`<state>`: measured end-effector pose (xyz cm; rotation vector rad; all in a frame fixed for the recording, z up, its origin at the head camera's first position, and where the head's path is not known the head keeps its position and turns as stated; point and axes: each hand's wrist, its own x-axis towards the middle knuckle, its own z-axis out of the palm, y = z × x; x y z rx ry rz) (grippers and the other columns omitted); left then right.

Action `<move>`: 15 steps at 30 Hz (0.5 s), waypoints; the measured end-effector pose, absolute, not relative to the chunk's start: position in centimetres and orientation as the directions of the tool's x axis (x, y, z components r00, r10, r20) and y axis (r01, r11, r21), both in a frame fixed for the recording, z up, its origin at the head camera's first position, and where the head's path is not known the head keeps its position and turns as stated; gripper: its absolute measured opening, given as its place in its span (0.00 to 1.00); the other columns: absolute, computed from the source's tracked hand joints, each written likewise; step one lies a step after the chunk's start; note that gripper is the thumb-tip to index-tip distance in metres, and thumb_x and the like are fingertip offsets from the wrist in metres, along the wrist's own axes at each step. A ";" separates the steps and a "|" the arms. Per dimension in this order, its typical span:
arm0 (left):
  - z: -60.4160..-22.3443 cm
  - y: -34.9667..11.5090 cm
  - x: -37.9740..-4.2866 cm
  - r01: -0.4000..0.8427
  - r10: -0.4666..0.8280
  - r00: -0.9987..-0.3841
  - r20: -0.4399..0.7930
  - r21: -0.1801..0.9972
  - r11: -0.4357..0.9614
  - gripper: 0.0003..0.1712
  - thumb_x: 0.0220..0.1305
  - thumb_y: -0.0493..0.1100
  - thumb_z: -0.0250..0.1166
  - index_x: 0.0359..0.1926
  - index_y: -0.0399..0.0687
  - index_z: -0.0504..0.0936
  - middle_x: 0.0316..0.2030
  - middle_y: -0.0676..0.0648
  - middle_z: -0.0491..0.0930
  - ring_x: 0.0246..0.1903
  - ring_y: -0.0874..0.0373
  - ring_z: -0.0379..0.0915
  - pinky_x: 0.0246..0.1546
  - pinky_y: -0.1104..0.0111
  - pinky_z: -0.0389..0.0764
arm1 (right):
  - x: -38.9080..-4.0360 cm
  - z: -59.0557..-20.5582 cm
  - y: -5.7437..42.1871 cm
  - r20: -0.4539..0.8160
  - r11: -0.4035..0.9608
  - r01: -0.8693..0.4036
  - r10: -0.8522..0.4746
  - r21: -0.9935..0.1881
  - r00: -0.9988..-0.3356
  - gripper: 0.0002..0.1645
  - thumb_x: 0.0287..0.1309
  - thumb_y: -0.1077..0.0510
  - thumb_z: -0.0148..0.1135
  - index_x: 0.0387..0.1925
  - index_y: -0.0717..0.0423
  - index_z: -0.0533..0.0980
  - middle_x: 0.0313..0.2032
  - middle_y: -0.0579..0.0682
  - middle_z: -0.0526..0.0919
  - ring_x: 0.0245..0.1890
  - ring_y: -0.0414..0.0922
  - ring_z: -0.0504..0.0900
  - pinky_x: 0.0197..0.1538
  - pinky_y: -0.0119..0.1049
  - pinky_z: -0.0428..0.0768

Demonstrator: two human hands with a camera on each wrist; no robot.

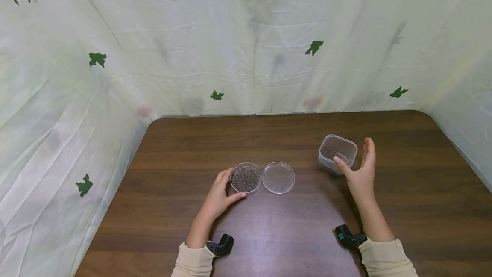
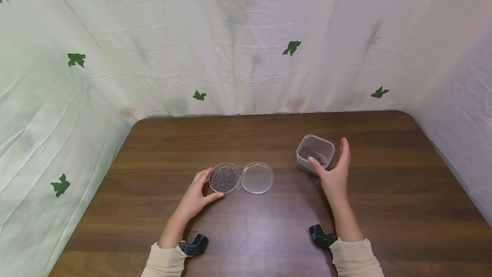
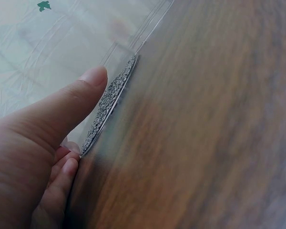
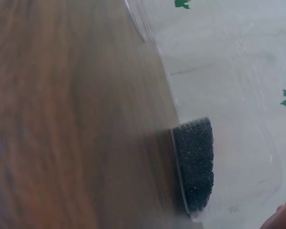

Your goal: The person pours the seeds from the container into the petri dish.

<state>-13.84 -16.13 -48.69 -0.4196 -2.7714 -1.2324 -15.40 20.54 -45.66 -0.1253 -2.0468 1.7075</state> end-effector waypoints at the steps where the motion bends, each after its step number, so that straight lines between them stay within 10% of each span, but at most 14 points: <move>1: -48.7 -16.1 -13.9 0.281 0.216 -0.959 0.184 0.717 0.638 0.47 0.43 0.48 0.73 0.61 0.34 0.61 0.56 0.35 0.63 0.57 0.44 0.58 0.57 0.54 0.60 | -15.4 -45.5 20.5 0.302 0.224 -0.233 0.359 -0.946 -0.883 0.58 0.44 0.64 0.68 0.68 0.52 0.41 0.67 0.48 0.45 0.66 0.38 0.42 0.64 0.28 0.42; 15: -48.8 -16.2 -14.0 0.293 0.219 -0.956 0.196 0.712 0.639 0.47 0.43 0.49 0.73 0.61 0.34 0.62 0.56 0.36 0.64 0.57 0.44 0.59 0.56 0.54 0.60 | -13.2 -40.8 17.6 0.401 0.239 -0.342 0.274 -0.909 -0.874 0.57 0.41 0.72 0.66 0.67 0.60 0.43 0.66 0.56 0.44 0.66 0.43 0.44 0.65 0.37 0.46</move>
